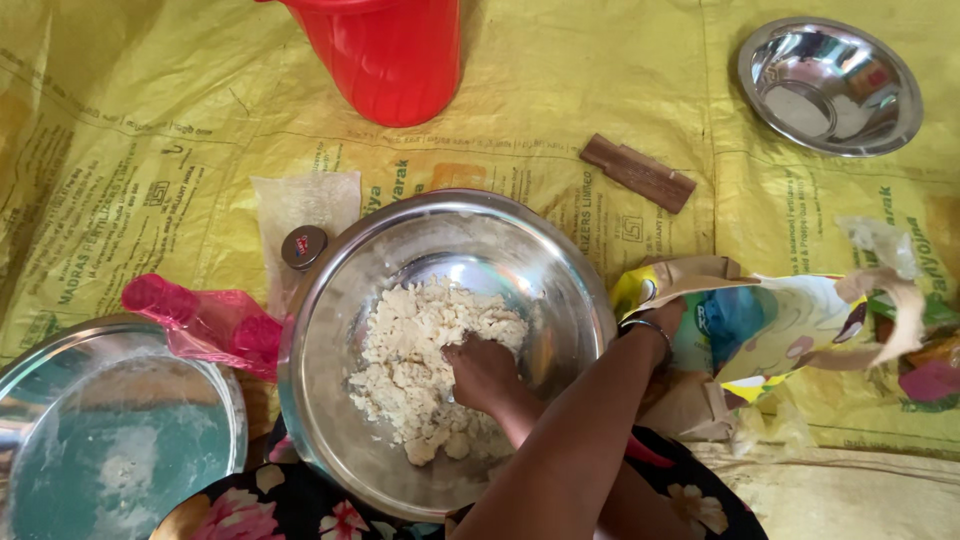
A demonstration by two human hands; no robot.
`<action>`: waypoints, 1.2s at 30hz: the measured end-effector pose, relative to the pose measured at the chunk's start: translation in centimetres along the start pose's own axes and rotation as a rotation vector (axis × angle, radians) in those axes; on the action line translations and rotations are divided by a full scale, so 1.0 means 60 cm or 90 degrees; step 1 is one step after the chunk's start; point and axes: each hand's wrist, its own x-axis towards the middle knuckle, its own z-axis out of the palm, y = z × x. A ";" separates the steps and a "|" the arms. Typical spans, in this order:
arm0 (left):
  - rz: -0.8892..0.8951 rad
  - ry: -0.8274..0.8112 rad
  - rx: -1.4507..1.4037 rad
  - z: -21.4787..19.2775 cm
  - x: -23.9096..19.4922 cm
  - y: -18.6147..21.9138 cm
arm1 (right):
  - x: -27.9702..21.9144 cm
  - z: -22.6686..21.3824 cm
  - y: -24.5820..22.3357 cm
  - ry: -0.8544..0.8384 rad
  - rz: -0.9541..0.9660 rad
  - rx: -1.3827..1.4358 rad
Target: The person kneads dough in a metal bowl by hand, adding water from a pink bottle to adjust consistency. The dough is gradually formed into a cohesive ball.
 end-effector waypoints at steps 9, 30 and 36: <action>-0.013 -0.079 -0.008 -0.008 -0.019 -0.013 | 0.005 0.003 -0.003 0.033 -0.018 0.026; 0.129 0.010 0.316 -0.004 -0.099 0.006 | 0.003 0.014 0.002 0.036 -0.015 0.019; 0.181 -0.010 0.309 -0.011 -0.138 0.054 | 0.003 0.010 -0.004 0.040 -0.013 0.018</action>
